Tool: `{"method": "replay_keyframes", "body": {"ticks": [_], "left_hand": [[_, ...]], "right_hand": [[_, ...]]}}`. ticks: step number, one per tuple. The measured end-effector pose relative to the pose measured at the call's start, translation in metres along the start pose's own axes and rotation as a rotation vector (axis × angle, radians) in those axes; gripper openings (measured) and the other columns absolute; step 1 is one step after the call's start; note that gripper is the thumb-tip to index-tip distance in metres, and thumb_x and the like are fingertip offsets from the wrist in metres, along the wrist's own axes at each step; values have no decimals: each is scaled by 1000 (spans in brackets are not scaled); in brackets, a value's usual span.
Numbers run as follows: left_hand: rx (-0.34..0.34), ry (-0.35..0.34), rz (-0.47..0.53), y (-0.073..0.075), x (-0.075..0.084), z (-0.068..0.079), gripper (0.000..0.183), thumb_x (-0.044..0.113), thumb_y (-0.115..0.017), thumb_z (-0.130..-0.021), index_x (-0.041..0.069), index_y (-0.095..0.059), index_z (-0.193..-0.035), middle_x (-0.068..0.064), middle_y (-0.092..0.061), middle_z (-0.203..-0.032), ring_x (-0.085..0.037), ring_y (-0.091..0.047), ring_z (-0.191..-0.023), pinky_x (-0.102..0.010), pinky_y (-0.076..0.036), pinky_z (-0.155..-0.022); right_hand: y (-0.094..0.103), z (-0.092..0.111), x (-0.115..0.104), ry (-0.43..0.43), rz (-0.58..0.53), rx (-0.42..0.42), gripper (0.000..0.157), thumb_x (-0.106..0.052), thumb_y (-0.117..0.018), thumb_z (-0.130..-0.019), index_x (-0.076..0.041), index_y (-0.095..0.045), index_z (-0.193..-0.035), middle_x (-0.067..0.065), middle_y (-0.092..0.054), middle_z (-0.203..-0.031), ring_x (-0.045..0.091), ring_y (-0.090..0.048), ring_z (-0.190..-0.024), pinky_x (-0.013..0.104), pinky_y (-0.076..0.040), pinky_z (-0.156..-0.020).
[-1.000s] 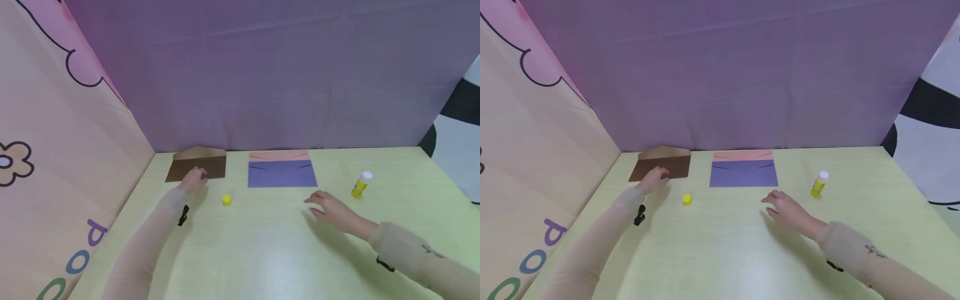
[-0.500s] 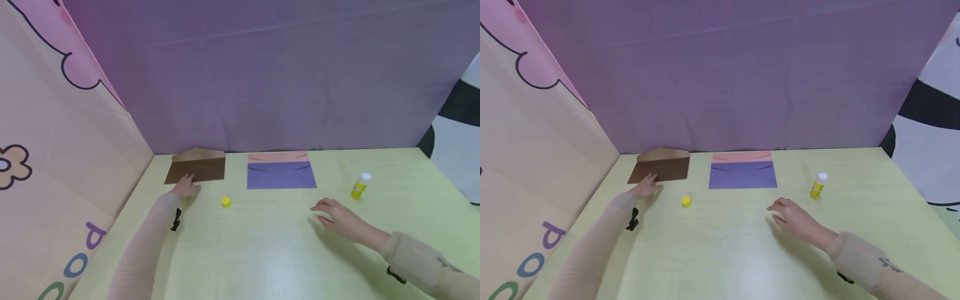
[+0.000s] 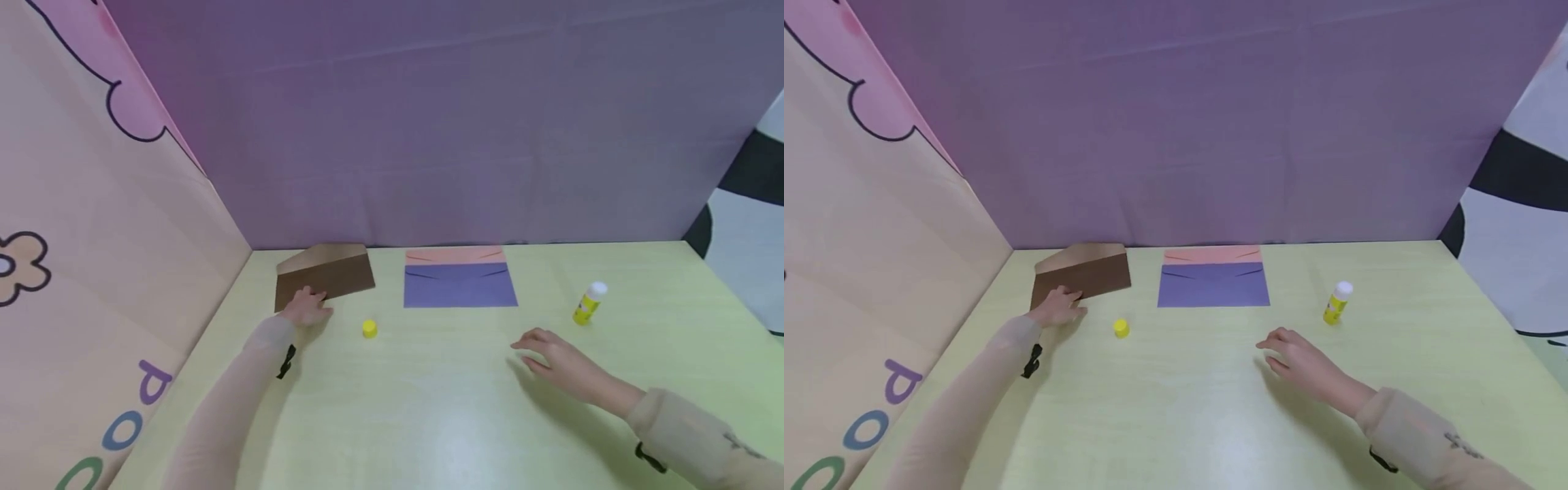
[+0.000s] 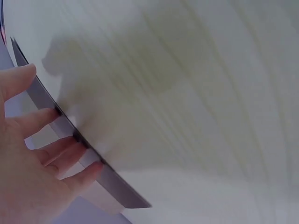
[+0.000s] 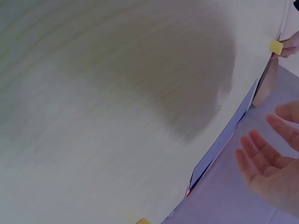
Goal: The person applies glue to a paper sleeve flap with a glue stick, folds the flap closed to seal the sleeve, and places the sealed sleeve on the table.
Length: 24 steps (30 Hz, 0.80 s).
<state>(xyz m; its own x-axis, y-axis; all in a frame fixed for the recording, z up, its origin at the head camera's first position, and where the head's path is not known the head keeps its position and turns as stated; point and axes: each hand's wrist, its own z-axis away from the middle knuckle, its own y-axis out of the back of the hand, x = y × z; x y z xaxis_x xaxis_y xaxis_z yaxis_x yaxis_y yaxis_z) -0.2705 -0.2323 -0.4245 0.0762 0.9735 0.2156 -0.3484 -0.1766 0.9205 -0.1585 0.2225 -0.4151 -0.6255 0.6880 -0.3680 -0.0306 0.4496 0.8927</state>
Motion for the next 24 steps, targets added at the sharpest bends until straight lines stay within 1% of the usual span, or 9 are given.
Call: {"method": "replay_keyframes", "body": {"ticks": [7,10,12,16,19,21,24], "left_hand": [[7,-37,-28,-6,11,10,60,35,-52,-87,4,-34,-135,-28,-27,-128,-40,-29,-116,-55,-33,-90],[9,-67,-61,-10,15,14,60,36,-51,-87,4,-35,-135,-28,-28,-128,-40,-30,-116,-55,-34,-89],[3,-75,-58,-11,19,18,60,35,-51,-87,4,-35,-135,-29,-25,-131,-41,-28,-118,-56,-33,-91],[-27,-58,-32,-12,32,26,59,34,-52,-87,6,-34,-136,-31,-18,-137,-43,-23,-123,-59,-28,-94],[-41,-45,-32,-12,40,31,60,34,-52,-87,6,-34,-136,-31,-15,-138,-43,-21,-125,-59,-28,-94],[-37,-53,-53,-14,45,32,59,35,-52,-87,6,-35,-135,-29,-22,-135,-41,-27,-121,-56,-33,-92],[-18,-68,-68,-17,49,35,58,33,-52,-87,4,-36,-134,-26,-32,-124,-35,-36,-109,-49,-40,-85]], "right_hand": [[-3,4,1,-48,-21,1,25,0,-64,-76,1,-62,-100,13,-57,-97,29,-56,-89,39,-49,-75],[-3,5,1,-41,-26,18,24,0,-64,-76,2,-63,-100,13,-57,-96,28,-56,-88,38,-50,-73],[-3,5,1,-26,-20,34,24,1,-64,-75,2,-63,-99,13,-58,-95,28,-57,-87,37,-50,-72],[-3,6,1,-9,-16,51,24,1,-65,-74,2,-63,-98,12,-58,-94,27,-57,-85,35,-51,-69],[-3,7,1,-23,-22,41,24,1,-64,-75,1,-63,-99,11,-58,-95,26,-57,-86,34,-51,-69],[-3,7,1,-34,-30,30,24,0,-64,-76,1,-63,-100,11,-58,-95,26,-57,-86,34,-51,-70],[-3,7,1,-45,-29,20,24,-1,-64,-76,1,-63,-100,12,-58,-96,27,-57,-87,36,-50,-71]]}}
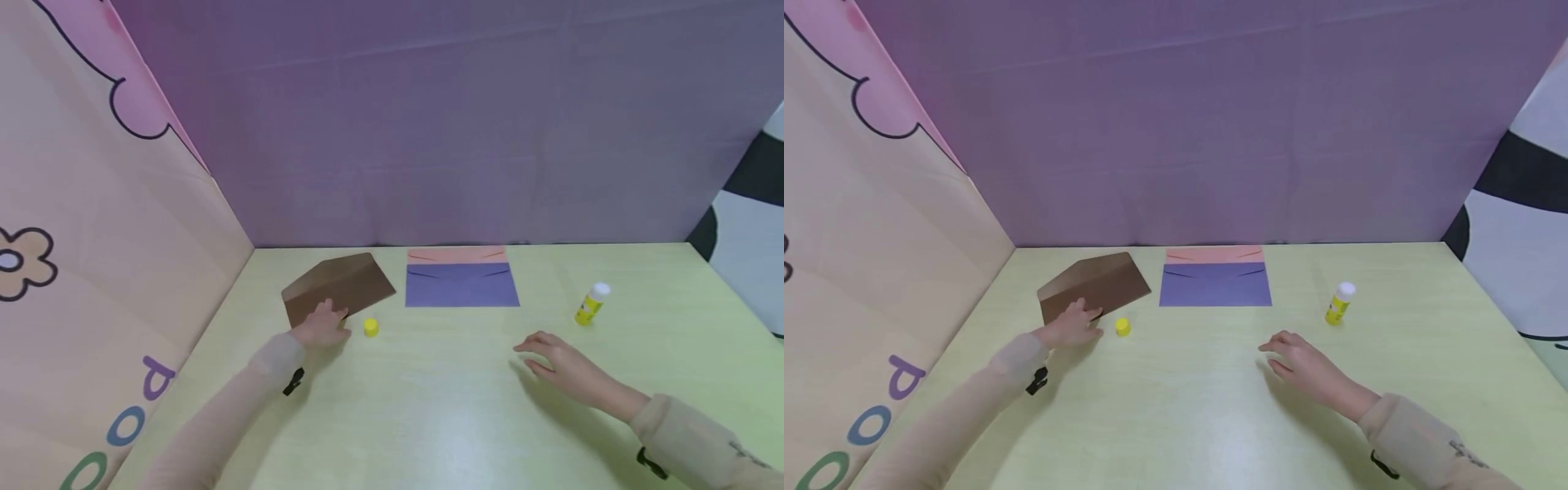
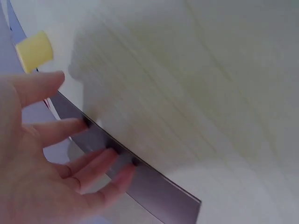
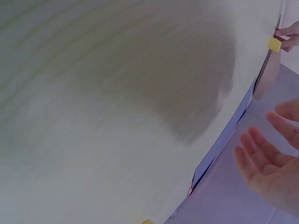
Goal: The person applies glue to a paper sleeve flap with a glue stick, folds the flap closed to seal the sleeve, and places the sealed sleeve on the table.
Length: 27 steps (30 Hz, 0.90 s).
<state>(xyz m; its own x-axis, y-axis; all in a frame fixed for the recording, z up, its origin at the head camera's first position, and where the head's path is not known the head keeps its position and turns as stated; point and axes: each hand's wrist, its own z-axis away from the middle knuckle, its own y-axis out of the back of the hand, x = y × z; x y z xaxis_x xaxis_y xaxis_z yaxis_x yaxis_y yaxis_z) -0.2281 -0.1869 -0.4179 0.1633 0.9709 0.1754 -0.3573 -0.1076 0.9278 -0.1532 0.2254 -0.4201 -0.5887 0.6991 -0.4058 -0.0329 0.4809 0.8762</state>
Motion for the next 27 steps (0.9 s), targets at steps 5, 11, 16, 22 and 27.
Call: {"method": "replay_keyframes", "body": {"ticks": [5,11,16,22,27], "left_hand": [[16,-11,44,-2,5,2,54,30,-51,-88,1,-38,-132,-24,-36,-115,-32,-38,-101,-44,-43,-79],[24,-44,139,11,0,3,41,23,-50,-90,-1,-49,-123,-23,-43,-128,-36,-37,-119,-48,-33,-97],[153,-83,88,23,-14,-2,28,16,-52,-88,-1,-59,-110,-16,-59,-111,-31,-54,-104,-43,-43,-87],[356,-39,67,29,-38,-8,23,8,-57,-83,-5,-60,-103,-20,-59,-100,-33,-56,-91,-44,-46,-79],[517,0,81,24,-58,-15,31,6,-61,-79,-10,-56,-105,-26,-54,-96,-36,-53,-86,-45,-47,-74]], "right_hand": [[1,0,1,-12,0,-13,24,-1,-63,-77,2,-63,-100,14,-57,-97,28,-56,-88,37,-50,-71],[0,2,1,-30,-14,-34,23,-2,-62,-78,1,-62,-101,14,-57,-99,28,-56,-88,37,-50,-72],[0,4,1,-31,-19,-34,23,-2,-62,-78,1,-62,-101,14,-57,-98,28,-56,-87,36,-50,-71],[0,4,2,-32,-26,-35,23,-2,-62,-79,1,-62,-102,15,-56,-99,29,-56,-88,37,-50,-71],[-1,5,3,-21,-26,-36,23,-3,-62,-78,2,-62,-101,15,-57,-99,30,-56,-88,39,-50,-72]]}}
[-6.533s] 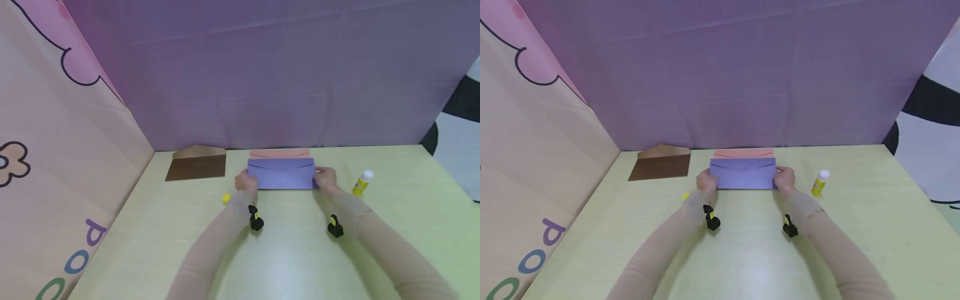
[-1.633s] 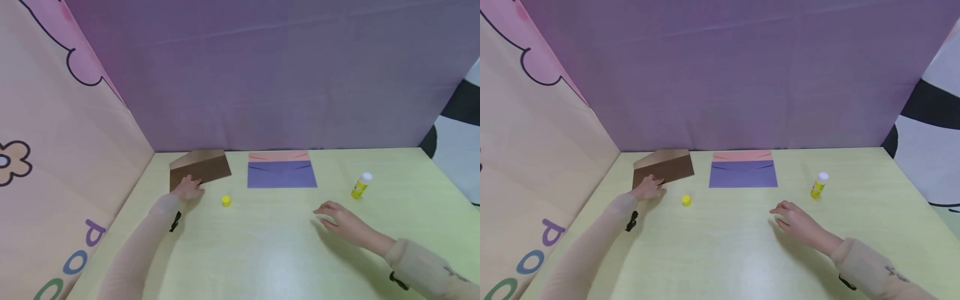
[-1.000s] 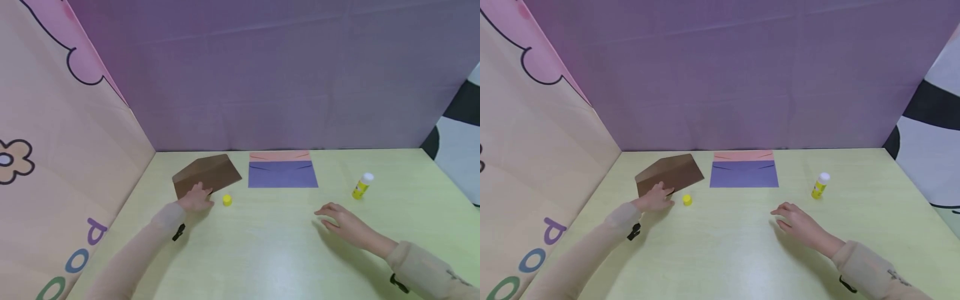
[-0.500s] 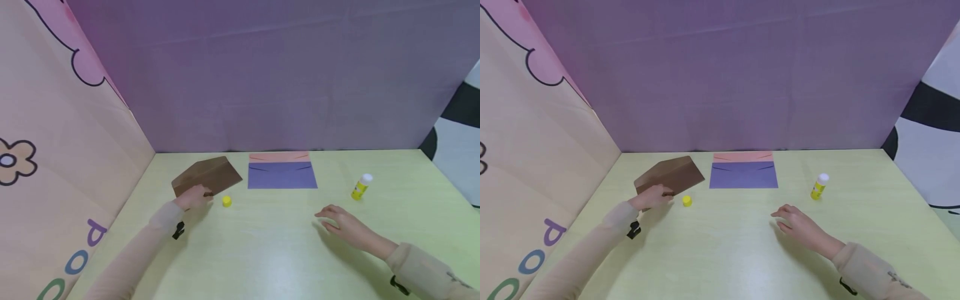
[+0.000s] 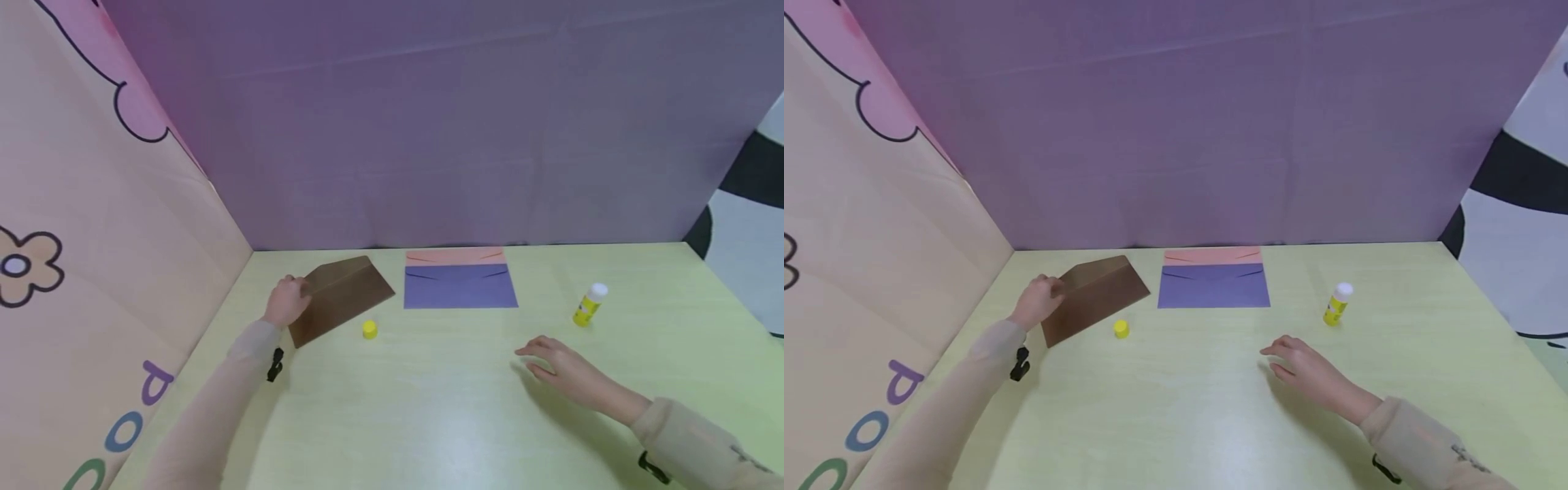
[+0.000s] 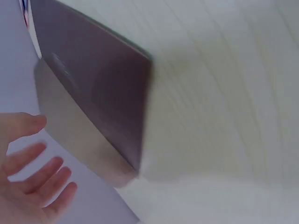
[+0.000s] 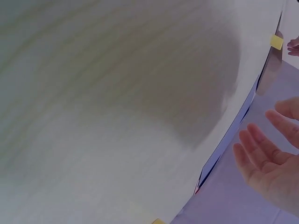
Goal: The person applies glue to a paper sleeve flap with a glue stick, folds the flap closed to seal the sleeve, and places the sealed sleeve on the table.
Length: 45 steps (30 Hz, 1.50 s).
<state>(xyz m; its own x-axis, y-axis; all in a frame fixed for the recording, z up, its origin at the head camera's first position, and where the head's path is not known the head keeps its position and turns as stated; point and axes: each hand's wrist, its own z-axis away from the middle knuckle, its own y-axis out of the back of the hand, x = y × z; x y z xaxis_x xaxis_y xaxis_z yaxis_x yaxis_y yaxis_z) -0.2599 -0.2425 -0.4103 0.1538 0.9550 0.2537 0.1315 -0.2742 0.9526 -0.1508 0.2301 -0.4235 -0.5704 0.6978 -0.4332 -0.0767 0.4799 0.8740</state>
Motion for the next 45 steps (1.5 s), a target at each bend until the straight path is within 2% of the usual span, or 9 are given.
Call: {"method": "replay_keyframes", "body": {"ticks": [3,7,15,20,29,34,40,41,45], "left_hand": [[22,66,11,-2,-7,-2,45,7,-62,-79,-14,-47,-115,-31,-48,-102,-40,-49,-90,-47,-45,-77],[-13,149,36,-4,-13,-4,56,9,-61,-81,-15,-34,-124,-35,-40,-114,-44,-44,-100,-50,-41,-85],[-113,205,53,-12,-22,-8,59,6,-55,-84,-14,-24,-130,-36,-34,-125,-48,-39,-109,-53,-35,-92],[-141,209,25,-13,-25,-8,58,0,-57,-81,-15,-27,-128,-36,-36,-123,-47,-40,-109,-51,-36,-92],[-121,210,11,-16,-26,-8,51,-4,-57,-79,-16,-35,-124,-36,-43,-113,-45,-46,-103,-48,-40,-89],[-108,197,-9,-11,-24,-5,33,-7,-53,-79,-16,-47,-110,-32,-51,-99,-41,-52,-91,-46,-45,-81],[-133,241,120,-16,-42,-12,26,-6,-45,-82,-12,-51,-106,-28,-55,-101,-38,-53,-91,-45,-45,-78],[-96,218,152,-23,-53,-16,24,-2,-46,-83,-9,-53,-104,-26,-57,-99,-34,-55,-87,-40,-47,-74],[-47,223,248,-25,-62,-20,25,1,-46,-84,-7,-53,-106,-25,-57,-101,-34,-56,-87,-39,-48,-70]], "right_hand": [[0,0,0,-1,5,-1,23,-3,-62,-79,1,-62,-101,13,-57,-98,29,-56,-88,37,-50,-72],[0,1,-1,-5,4,-1,24,-3,-62,-79,1,-62,-102,11,-57,-98,28,-56,-88,38,-50,-72],[0,3,-1,-19,-5,3,26,-1,-61,-79,2,-60,-104,13,-58,-99,30,-56,-90,40,-49,-74],[0,4,0,-16,-8,-1,26,-1,-61,-79,2,-60,-104,13,-57,-99,32,-56,-91,42,-49,-75],[-1,5,2,-40,-21,-21,26,-2,-60,-79,3,-60,-105,14,-57,-100,32,-56,-92,42,-48,-76],[-1,6,2,-46,-27,-38,26,-1,-59,-80,3,-59,-105,14,-57,-100,32,-55,-93,42,-48,-76],[-1,6,3,-44,-21,-34,26,-1,-59,-79,3,-59,-105,14,-57,-99,32,-56,-92,42,-48,-76],[-1,6,3,-43,-20,-33,26,-1,-59,-79,3,-59,-105,13,-57,-99,32,-56,-92,42,-48,-76],[-1,6,3,-38,-15,-26,26,-1,-60,-79,3,-60,-104,13,-57,-99,31,-56,-91,41,-49,-76]]}}
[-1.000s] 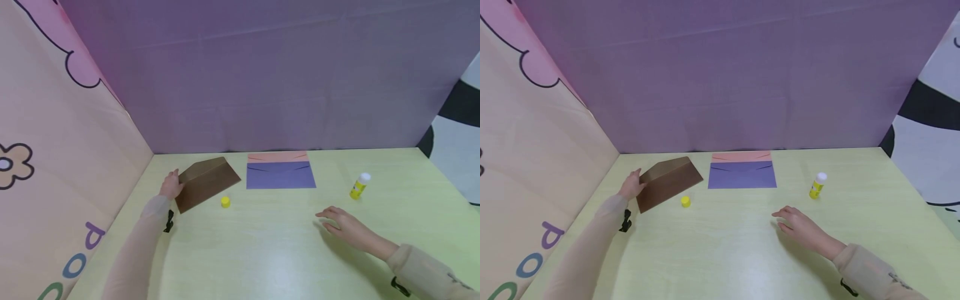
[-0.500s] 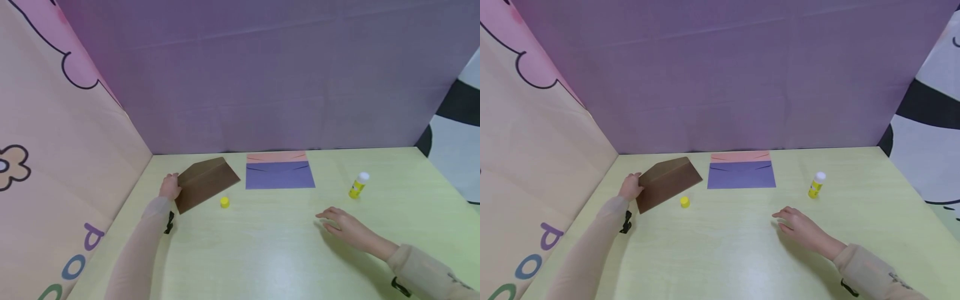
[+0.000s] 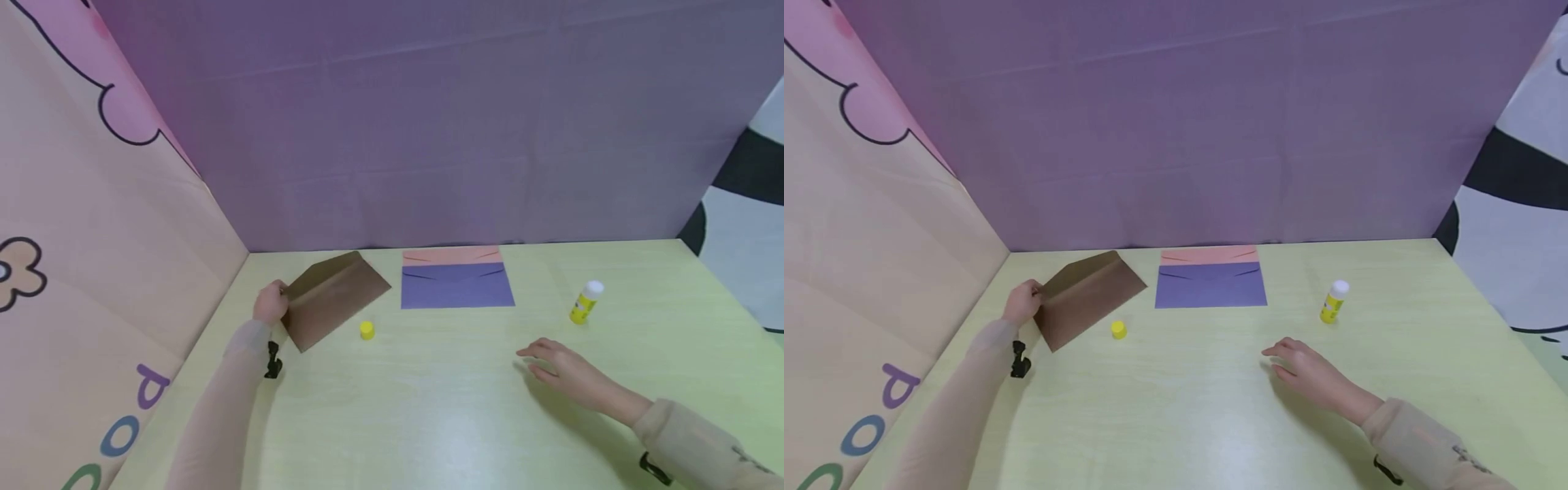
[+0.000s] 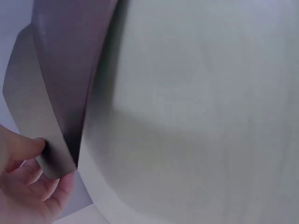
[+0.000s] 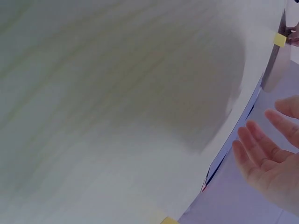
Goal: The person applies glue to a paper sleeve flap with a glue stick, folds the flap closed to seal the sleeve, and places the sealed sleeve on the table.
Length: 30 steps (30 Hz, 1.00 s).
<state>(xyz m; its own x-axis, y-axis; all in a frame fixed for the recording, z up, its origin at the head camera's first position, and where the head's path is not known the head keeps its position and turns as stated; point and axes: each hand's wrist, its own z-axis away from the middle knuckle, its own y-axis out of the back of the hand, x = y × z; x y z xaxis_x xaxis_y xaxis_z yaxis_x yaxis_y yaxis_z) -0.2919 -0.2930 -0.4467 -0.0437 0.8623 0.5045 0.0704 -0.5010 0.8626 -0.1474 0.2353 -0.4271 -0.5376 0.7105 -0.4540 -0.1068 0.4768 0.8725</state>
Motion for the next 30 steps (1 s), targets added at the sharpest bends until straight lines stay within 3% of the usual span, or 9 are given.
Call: {"method": "replay_keyframes", "body": {"ticks": [4,11,13,15,18,21,22,24,30], "left_hand": [[17,52,112,3,-1,-5,29,-4,-44,-84,-10,-50,-111,-29,-53,-107,-39,-52,-97,-45,-45,-79],[159,-106,332,-23,-78,-57,28,0,-47,-80,-1,-58,-105,-14,-60,-90,-22,-54,-76,-29,-45,-59],[138,-39,331,-17,-72,-57,28,4,-47,-85,-1,-56,-111,-17,-59,-97,-27,-54,-84,-36,-46,-68],[181,-81,369,-14,-70,-57,26,6,-48,-84,2,-58,-107,-13,-60,-92,-22,-54,-79,-32,-46,-64],[169,2,348,11,-20,-28,28,4,-46,-86,-3,-55,-111,-20,-58,-99,-29,-53,-88,-39,-46,-75],[189,9,346,30,26,2,29,2,-44,-86,-8,-51,-113,-24,-56,-102,-30,-52,-89,-35,-46,-75],[172,63,322,38,45,12,31,0,-42,-87,-11,-47,-116,-29,-52,-107,-34,-50,-93,-40,-45,-79],[181,60,339,43,60,20,32,1,-41,-87,-12,-47,-116,-29,-52,-108,-33,-50,-94,-38,-44,-79],[157,53,428,41,76,19,31,0,-42,-88,-13,-47,-116,-28,-50,-113,-30,-48,-99,-33,-41,-82]], "right_hand": [[0,0,0,2,3,1,26,-1,-60,-78,3,-60,-104,14,-57,-99,31,-56,-90,41,-49,-76],[1,-1,1,10,11,15,26,-1,-61,-78,3,-61,-103,12,-58,-97,30,-57,-89,41,-49,-75],[1,-1,1,13,12,17,26,-1,-61,-78,3,-61,-103,12,-58,-97,30,-57,-89,41,-49,-76],[0,-1,2,10,12,18,26,-1,-61,-78,3,-61,-103,12,-58,-97,30,-57,-89,41,-49,-76],[0,0,3,11,12,18,26,0,-61,-77,3,-61,-103,12,-58,-97,29,-57,-89,40,-49,-76],[1,1,3,4,7,15,26,0,-61,-78,3,-60,-103,12,-58,-97,29,-57,-89,40,-49,-75],[2,1,3,1,4,15,26,0,-61,-78,3,-60,-103,12,-58,-97,29,-57,-89,39,-50,-74],[2,2,3,-8,1,18,26,0,-60,-78,3,-60,-104,12,-58,-98,29,-57,-89,38,-50,-74],[4,3,3,-3,-4,36,27,1,-61,-77,2,-60,-104,11,-58,-98,27,-57,-87,32,-51,-69]]}}
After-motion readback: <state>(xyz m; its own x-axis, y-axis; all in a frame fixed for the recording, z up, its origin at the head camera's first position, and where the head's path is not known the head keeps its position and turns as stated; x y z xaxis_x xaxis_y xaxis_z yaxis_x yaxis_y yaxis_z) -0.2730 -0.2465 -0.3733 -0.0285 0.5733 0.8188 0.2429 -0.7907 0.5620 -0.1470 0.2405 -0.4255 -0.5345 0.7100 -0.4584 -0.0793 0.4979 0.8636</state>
